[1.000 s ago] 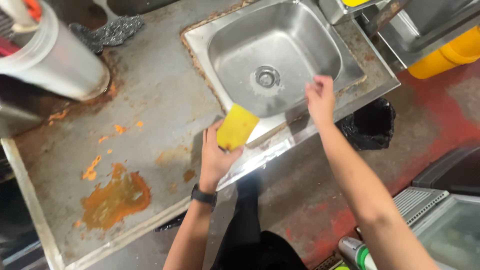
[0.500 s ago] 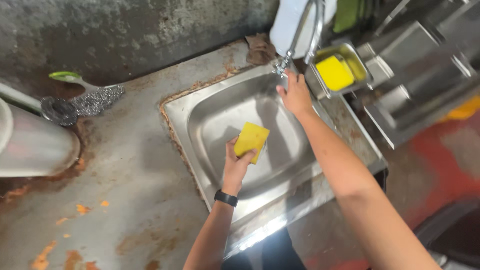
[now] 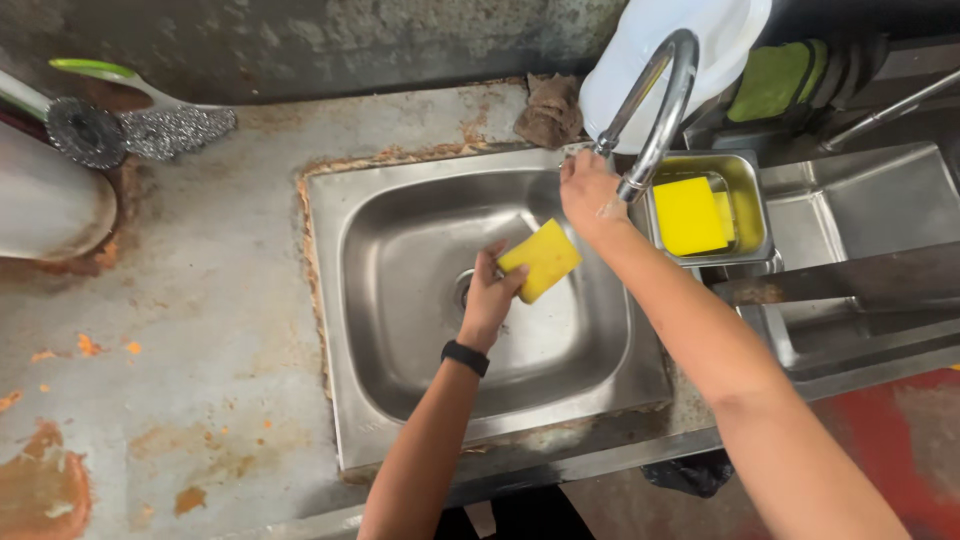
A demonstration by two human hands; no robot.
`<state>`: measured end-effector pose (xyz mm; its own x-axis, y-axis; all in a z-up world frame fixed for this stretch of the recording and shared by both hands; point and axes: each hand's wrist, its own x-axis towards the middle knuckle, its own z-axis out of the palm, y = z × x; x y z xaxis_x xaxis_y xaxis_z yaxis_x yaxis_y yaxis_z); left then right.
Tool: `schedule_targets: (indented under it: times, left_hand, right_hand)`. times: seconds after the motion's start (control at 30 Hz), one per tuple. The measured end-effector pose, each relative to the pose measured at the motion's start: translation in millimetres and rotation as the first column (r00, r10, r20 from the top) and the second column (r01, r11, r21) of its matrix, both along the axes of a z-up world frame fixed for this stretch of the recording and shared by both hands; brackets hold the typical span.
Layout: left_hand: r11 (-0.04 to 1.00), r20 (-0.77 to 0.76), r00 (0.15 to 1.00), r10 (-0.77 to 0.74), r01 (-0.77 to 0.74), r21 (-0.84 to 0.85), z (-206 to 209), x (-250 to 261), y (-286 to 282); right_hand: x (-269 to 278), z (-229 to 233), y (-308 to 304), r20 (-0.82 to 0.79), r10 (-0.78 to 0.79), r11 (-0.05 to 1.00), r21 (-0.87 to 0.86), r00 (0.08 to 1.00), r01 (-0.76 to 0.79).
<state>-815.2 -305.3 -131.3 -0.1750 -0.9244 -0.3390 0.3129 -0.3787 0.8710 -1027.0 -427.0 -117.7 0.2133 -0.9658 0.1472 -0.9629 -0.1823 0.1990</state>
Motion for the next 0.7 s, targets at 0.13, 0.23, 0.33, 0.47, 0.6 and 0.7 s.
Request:
schedule_targets:
  times: [0.13,0.23,0.33,0.47,0.6,0.7]
  left_hand:
    - [1.0,0.086,0.996,-0.016,0.018,-0.023,8,-20,-7]
    - [1.0,-0.013,1.0,0.0,0.0,-0.031,15,-29,-9]
    - [0.998,0.037,0.998,-0.049,0.048,0.031,15,-31,-8]
    - [0.994,0.233,0.971,-0.06,0.079,-0.072,9,-34,-14]
    - [0.989,0.503,0.863,-0.034,0.103,-0.11,-6,-38,-26]
    - [0.965,0.509,0.861,0.007,0.129,-0.231,-18,-46,-24]
  right_hand:
    - [6,31,11,-0.088,0.185,0.961,-0.194,0.979,-0.199]
    - [13,33,53,0.642,0.021,0.999,-0.039,0.766,0.005]
    - [7,3,83,0.965,-0.262,0.965,0.262,-0.001,0.001]
    - [-18,-26,113,0.501,-0.803,0.595,0.689,-0.322,-0.413]
    - [-13,-40,116,0.595,-0.8,0.569,0.709,-0.079,-0.417]
    - [2,-50,123,0.655,-0.695,0.719,0.635,-0.298,-0.283]
